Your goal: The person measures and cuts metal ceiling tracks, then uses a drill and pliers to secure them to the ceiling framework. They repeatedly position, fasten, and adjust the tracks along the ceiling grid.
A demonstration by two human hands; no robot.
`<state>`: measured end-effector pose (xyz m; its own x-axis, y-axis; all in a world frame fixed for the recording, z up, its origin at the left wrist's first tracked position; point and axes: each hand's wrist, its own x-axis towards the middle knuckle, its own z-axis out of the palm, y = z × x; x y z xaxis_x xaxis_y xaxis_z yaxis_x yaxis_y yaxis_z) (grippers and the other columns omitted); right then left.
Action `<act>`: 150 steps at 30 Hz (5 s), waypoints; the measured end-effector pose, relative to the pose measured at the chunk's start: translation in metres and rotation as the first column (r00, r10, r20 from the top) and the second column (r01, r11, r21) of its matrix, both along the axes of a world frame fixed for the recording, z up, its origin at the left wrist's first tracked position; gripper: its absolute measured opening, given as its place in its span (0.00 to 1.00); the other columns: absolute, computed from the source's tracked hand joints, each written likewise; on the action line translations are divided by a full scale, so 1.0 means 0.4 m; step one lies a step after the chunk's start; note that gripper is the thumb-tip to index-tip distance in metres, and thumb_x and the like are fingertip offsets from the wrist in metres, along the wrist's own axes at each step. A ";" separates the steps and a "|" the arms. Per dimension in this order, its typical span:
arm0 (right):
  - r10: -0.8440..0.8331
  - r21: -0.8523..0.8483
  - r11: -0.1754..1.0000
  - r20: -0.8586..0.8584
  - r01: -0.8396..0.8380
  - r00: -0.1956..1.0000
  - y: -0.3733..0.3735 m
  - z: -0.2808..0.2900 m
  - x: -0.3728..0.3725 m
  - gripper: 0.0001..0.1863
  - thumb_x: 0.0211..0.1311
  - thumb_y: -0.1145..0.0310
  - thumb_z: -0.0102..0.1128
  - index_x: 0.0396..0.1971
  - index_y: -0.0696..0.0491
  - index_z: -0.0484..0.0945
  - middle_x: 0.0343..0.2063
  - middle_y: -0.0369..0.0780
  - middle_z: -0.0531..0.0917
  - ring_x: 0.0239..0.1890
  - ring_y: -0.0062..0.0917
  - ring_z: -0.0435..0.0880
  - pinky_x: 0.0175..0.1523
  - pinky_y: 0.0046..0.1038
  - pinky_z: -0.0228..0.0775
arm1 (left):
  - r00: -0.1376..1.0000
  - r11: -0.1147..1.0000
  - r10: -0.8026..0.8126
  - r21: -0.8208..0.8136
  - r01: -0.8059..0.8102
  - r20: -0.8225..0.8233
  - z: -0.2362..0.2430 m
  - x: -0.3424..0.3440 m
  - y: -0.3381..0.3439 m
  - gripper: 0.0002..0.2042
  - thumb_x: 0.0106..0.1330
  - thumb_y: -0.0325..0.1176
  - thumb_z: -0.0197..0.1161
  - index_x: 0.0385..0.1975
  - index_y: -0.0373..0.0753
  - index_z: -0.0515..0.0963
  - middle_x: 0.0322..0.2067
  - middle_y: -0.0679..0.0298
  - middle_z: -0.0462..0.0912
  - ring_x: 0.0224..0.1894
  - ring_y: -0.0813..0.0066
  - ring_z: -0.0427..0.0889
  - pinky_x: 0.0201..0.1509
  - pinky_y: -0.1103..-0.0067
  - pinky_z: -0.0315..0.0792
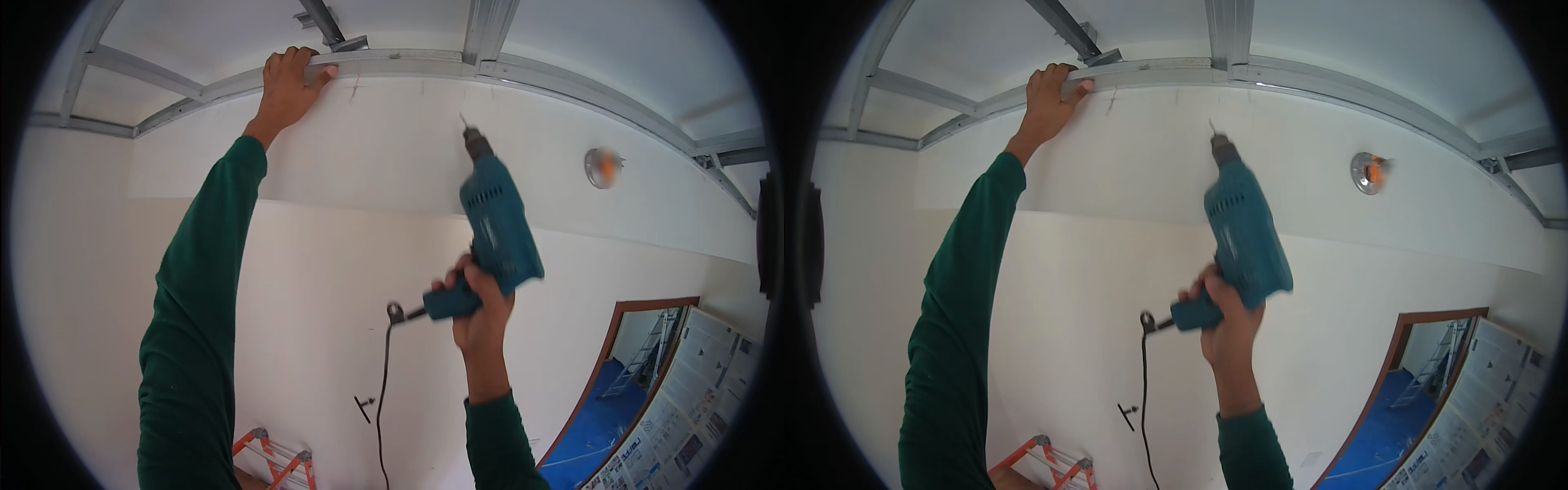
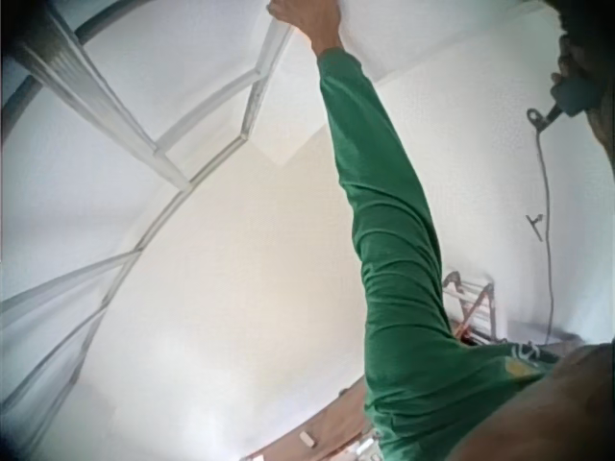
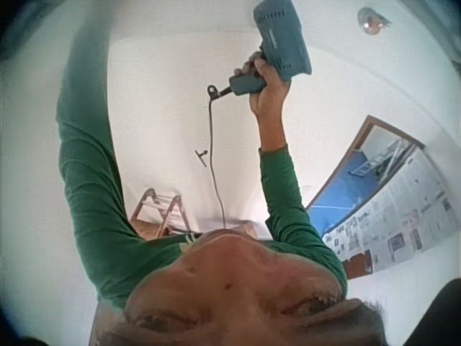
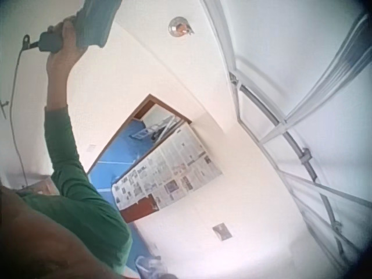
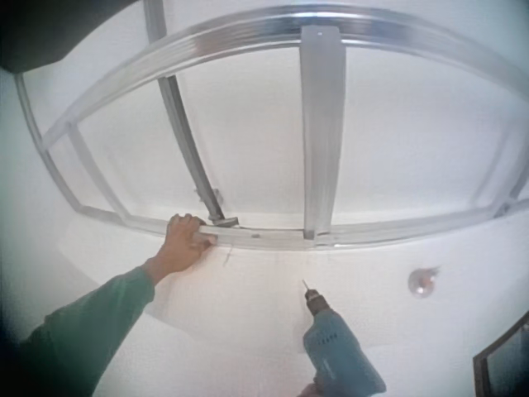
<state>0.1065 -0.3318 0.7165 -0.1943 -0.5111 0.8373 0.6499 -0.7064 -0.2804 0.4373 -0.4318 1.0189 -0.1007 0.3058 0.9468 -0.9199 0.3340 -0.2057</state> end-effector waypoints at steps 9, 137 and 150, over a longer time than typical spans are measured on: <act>-0.121 0.263 0.957 -0.027 0.124 0.992 0.175 -0.441 -0.168 0.26 0.58 0.78 0.68 0.58 0.64 0.76 0.36 0.47 0.85 0.35 0.39 0.90 0.46 0.55 0.89 | 0.985 0.985 -0.165 -0.033 0.167 0.054 -0.017 0.003 0.001 0.32 0.75 0.64 0.63 0.58 0.39 0.83 0.57 0.58 0.77 0.62 0.54 0.66 0.76 0.58 0.52; -0.057 0.795 0.532 -0.310 0.291 0.949 0.415 -0.829 -0.397 0.12 0.61 0.77 0.68 0.44 0.57 0.80 0.30 0.40 0.83 0.31 0.31 0.86 0.38 0.35 0.85 | 0.939 0.939 -0.344 -0.007 0.345 0.025 -0.051 -0.020 0.010 0.23 0.68 0.55 0.71 0.41 0.38 0.85 0.40 0.64 0.80 0.50 0.62 0.69 0.68 0.62 0.55; 0.026 0.946 0.201 -0.266 0.256 0.964 0.426 -1.037 -0.402 0.09 0.64 0.72 0.68 0.42 0.55 0.82 0.29 0.40 0.83 0.27 0.30 0.85 0.33 0.32 0.82 | 0.820 0.992 0.084 0.031 -0.123 0.566 -0.430 -0.048 0.104 0.19 0.61 0.47 0.80 0.38 0.42 0.79 0.41 0.61 0.77 0.46 0.57 0.74 0.55 0.63 0.66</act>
<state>-0.0543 -0.1614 0.3015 -0.2522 -0.9278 -0.2749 0.4237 0.1495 -0.8934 0.4181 -0.3902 0.8470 -0.6490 0.2048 0.7327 -0.6808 0.2735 -0.6794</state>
